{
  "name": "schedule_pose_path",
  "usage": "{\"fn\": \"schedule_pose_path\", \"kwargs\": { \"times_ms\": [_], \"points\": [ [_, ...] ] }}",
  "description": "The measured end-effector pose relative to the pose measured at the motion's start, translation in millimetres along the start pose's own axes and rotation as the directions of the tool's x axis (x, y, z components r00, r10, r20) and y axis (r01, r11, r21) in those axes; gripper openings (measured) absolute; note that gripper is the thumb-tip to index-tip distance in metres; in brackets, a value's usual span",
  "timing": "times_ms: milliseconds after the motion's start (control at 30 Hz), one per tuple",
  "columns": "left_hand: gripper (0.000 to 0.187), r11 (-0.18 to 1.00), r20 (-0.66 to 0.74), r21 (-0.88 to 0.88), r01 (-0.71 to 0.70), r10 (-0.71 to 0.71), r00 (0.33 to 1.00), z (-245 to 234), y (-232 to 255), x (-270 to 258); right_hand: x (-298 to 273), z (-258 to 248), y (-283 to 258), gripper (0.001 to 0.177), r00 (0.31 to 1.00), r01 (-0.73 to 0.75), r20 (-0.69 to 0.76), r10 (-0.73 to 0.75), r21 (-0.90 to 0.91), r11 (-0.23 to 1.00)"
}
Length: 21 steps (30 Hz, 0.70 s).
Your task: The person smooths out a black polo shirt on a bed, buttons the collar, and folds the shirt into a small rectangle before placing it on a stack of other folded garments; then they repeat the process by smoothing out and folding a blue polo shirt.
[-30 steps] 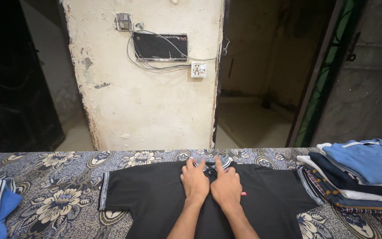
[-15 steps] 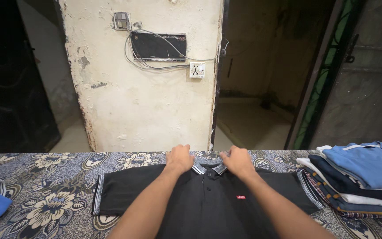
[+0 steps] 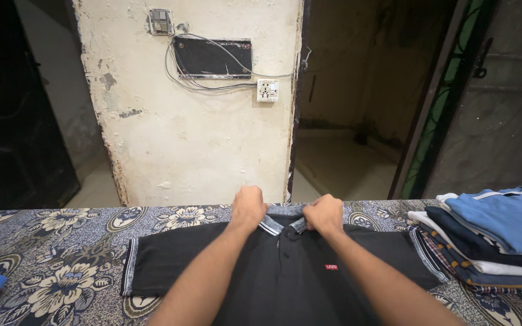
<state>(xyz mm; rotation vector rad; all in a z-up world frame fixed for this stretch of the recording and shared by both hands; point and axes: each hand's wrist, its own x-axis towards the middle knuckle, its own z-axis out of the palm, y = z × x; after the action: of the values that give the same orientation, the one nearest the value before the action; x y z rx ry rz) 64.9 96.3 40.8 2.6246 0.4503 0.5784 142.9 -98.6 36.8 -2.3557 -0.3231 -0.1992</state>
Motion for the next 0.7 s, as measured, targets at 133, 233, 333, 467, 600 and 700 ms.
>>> {"fn": "schedule_pose_path", "kwargs": {
  "times_ms": [133, 233, 333, 467, 600, 700],
  "points": [
    [0.02, 0.984, -0.078, -0.175, -0.037, 0.024, 0.997, 24, -6, -14, 13, 16, 5, 0.029, 0.98, -0.123, 0.159, 0.12, 0.014, 0.992],
    [0.02, 0.927, -0.002, -0.152, -0.342, 0.346, 0.938, 20, -9, -16, 9, 19, 7, 0.026, 0.987, -0.023, 0.157, 0.019, 0.019, 1.0],
    [0.021, 0.825, 0.202, -0.026, -0.565, 0.558, 0.805, 5, -1, -18, -5, 7, 3, 0.037, 0.851, 0.479, -0.122, -0.51, -0.217, 0.851],
    [0.018, 0.837, 0.416, 0.109, -0.536, 0.451, 0.79, -3, 4, -19, -9, -3, -9, 0.03, 0.605, 0.767, 0.432, -0.669, -0.092, 0.635],
    [0.015, 0.893, 0.288, 0.038, -0.448, 0.42, 0.861, 16, -10, -26, -13, 3, -4, 0.02, 0.642, 0.738, 0.38, -0.666, -0.071, 0.671],
    [0.009, 0.861, -0.004, -0.016, -0.508, 0.508, 0.861, 30, -11, -44, -27, 15, 8, 0.022, 0.712, 0.695, 0.126, -0.691, 0.014, 0.719]
  ]
}}
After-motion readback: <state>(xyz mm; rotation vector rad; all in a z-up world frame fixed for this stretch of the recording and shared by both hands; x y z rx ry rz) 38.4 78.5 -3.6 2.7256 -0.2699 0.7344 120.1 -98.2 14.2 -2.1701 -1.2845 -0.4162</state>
